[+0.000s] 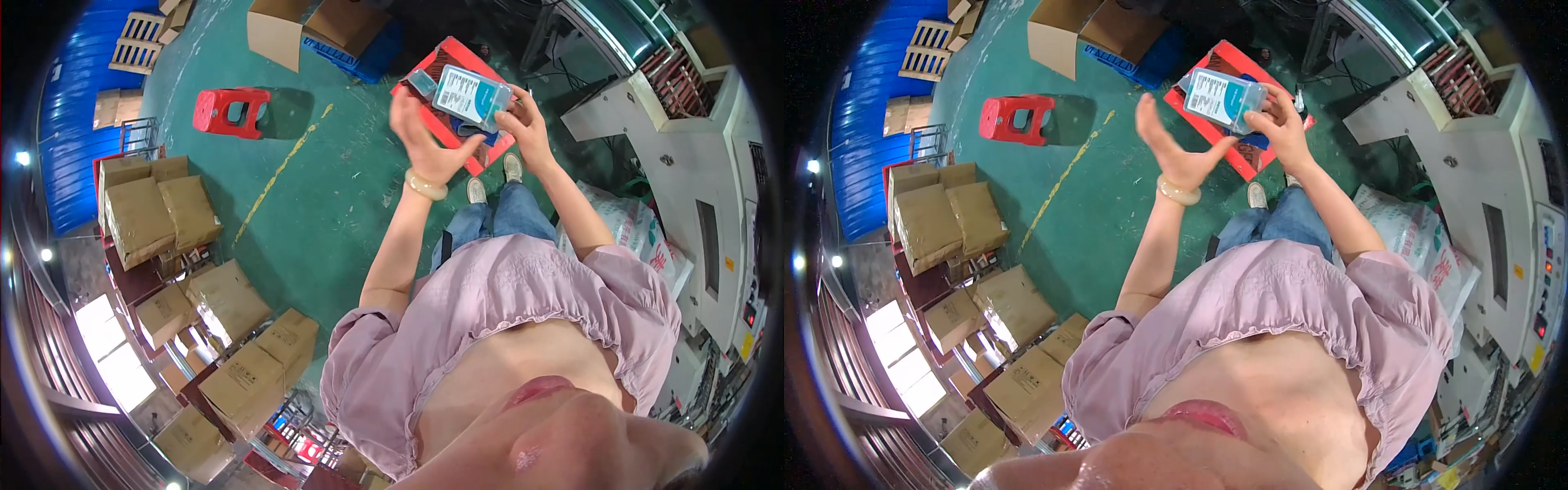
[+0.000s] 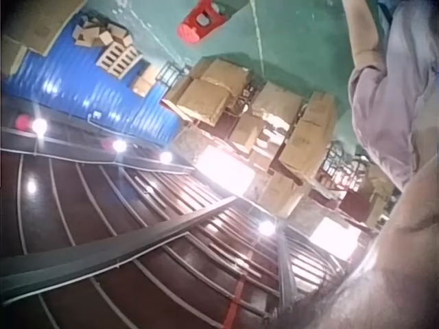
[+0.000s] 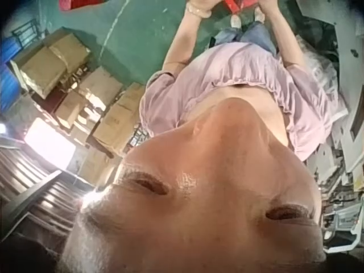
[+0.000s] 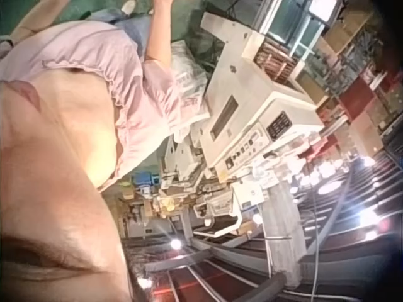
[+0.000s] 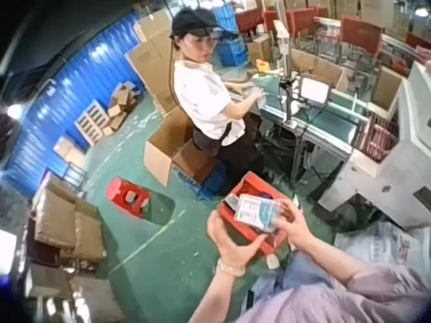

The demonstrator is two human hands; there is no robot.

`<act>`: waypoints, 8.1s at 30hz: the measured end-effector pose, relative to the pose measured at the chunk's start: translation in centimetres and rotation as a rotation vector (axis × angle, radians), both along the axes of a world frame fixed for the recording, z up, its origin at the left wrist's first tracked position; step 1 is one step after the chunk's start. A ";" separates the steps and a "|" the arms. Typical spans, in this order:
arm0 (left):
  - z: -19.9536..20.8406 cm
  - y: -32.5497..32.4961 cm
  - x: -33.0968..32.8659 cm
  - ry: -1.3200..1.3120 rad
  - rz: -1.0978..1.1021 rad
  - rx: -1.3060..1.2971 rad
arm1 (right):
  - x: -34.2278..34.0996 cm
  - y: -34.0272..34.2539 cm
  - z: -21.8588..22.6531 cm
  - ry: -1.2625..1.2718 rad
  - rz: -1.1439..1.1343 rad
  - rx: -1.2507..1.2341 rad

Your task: Packaging small blue product boxes into a larger cardboard box on a factory production floor.

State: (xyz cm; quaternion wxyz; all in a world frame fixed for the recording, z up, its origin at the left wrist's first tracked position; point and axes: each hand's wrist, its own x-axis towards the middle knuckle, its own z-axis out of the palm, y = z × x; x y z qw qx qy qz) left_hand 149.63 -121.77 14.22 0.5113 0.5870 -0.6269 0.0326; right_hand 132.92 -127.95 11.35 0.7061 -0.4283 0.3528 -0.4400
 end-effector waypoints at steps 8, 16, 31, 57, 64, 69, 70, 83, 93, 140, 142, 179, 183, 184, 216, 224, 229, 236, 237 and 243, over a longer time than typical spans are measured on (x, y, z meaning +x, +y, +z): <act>-1.0 1.7 1.1 0.201 0.136 0.266 | -1.4 -1.2 0.3 -0.237 0.061 0.298; -1.8 1.5 0.6 0.245 0.128 0.276 | -0.9 -0.8 0.3 0.021 -0.087 0.005; -2.6 0.7 0.0 0.342 0.048 0.315 | -1.6 -1.2 0.6 0.050 -0.145 0.005; -3.4 -2.6 2.5 0.289 -0.559 0.592 | -2.3 -2.6 -4.0 -0.095 0.341 0.914; -8.7 0.8 1.5 1.737 -0.190 0.770 | -6.7 -2.3 -20.1 0.897 -0.504 -0.285; -10.3 1.5 2.2 1.851 -0.055 0.735 | -5.8 -6.2 -22.8 1.099 -0.435 -0.468; -10.5 1.3 2.1 1.826 0.013 0.721 | -5.7 -7.2 -23.2 1.013 -0.370 -0.437; -16.3 0.4 0.1 0.846 0.054 0.547 | -3.6 -3.9 -14.1 0.623 0.350 -0.288; -16.1 -0.3 -0.2 0.602 0.047 0.603 | -2.4 -2.6 -12.1 0.752 0.402 -0.136; -23.7 2.0 -0.6 1.328 0.087 0.744 | -5.9 -11.9 -25.2 1.039 -0.261 -0.587; -23.8 2.0 -0.5 1.328 0.062 0.692 | -6.2 -12.4 -25.1 1.008 -0.125 -0.270; -22.5 0.3 -2.6 0.901 -0.077 0.806 | -0.5 -6.5 -26.4 0.927 0.137 -0.315; -22.0 1.3 -0.9 1.136 -0.150 0.719 | -1.9 -6.7 -24.2 0.840 0.145 -0.166; -22.0 1.9 -0.2 1.129 -0.136 0.717 | -1.7 -6.2 -22.3 0.835 0.199 -0.253; -18.3 -4.8 5.7 0.423 0.009 0.636 | 0.9 -8.4 -12.5 0.807 0.235 -0.507; -24.5 -15.0 9.6 0.039 0.212 1.217 | 8.9 -18.4 -18.0 0.846 0.382 -1.102; -25.0 -13.5 10.4 0.235 0.095 1.049 | 12.0 -18.8 -22.0 0.921 0.635 -1.054; -23.7 -2.3 7.8 0.314 0.229 0.992 | 3.2 -6.2 -15.0 0.744 0.352 -1.006; -24.2 0.2 6.9 0.317 0.218 1.043 | 1.0 -3.3 -14.5 0.742 0.413 -0.997; -26.5 13.0 3.2 0.321 0.094 1.339 | -18.9 17.8 -25.1 1.358 0.059 0.346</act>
